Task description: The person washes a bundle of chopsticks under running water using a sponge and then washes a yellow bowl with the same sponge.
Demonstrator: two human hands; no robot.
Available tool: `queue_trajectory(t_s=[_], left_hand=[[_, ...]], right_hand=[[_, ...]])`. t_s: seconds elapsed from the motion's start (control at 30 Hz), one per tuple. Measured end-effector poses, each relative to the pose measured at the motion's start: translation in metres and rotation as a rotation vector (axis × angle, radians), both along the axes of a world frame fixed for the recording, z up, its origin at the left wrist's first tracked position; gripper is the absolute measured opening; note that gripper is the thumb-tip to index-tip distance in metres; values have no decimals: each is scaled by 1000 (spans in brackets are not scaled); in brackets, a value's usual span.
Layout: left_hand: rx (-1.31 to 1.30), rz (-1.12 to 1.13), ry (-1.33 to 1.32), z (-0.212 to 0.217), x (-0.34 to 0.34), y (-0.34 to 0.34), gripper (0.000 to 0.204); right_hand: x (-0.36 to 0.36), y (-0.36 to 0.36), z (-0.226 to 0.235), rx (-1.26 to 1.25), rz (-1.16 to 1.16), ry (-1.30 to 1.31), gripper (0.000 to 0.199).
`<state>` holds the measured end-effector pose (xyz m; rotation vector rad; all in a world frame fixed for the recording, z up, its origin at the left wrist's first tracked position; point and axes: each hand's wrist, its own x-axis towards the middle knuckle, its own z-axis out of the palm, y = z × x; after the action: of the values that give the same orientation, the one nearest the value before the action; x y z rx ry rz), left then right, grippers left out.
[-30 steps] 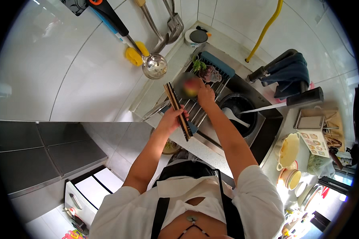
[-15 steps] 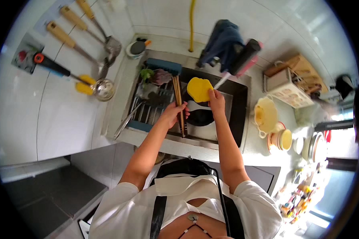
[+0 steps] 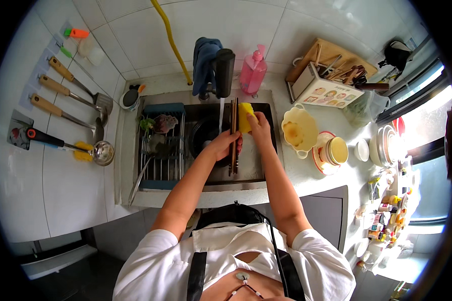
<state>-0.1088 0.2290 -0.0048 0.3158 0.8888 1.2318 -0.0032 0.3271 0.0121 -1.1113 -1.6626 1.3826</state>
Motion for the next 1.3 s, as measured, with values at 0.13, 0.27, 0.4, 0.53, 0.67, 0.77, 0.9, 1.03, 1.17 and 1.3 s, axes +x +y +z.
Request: queue_trajectory(t_s=[0.13, 0.27, 0.4, 0.53, 0.67, 0.77, 0.9, 1.03, 1.17, 1.3], left_hand=[[61, -45, -145, -3, -9, 1, 17], [133, -104, -186, -3, -16, -2, 22], [156, -152, -135, -1, -26, -14, 23], [54, -151, 8, 7, -27, -18, 19], [-34, -207, 310, 15, -34, -16, 19], [-54, -258, 541, 23, -43, -13, 22], [60, -237, 592, 20, -61, -30, 33], [148, -40, 49, 3, -71, -66, 52], [40, 439, -125, -3, -49, -86, 48], [-35, 685, -11, 4, -39, -81, 43]], right_hand=[[4, 10, 4, -658, 319, 464, 30], [-5, 14, -2, -651, 407, 555, 41], [-17, 6, 7, -623, 537, 363, 53], [-40, 2, 2, -553, 569, 201, 47], [-59, -1, -9, -464, 423, 228, 28], [-69, 1, -30, -607, 289, 429, 19], [-85, -13, -20, -712, 113, 609, 12], [-71, 19, -60, -678, 274, 889, 10], [-77, -13, -4, -748, -38, 813, 9], [-77, -11, -41, -707, 91, 950, 15]])
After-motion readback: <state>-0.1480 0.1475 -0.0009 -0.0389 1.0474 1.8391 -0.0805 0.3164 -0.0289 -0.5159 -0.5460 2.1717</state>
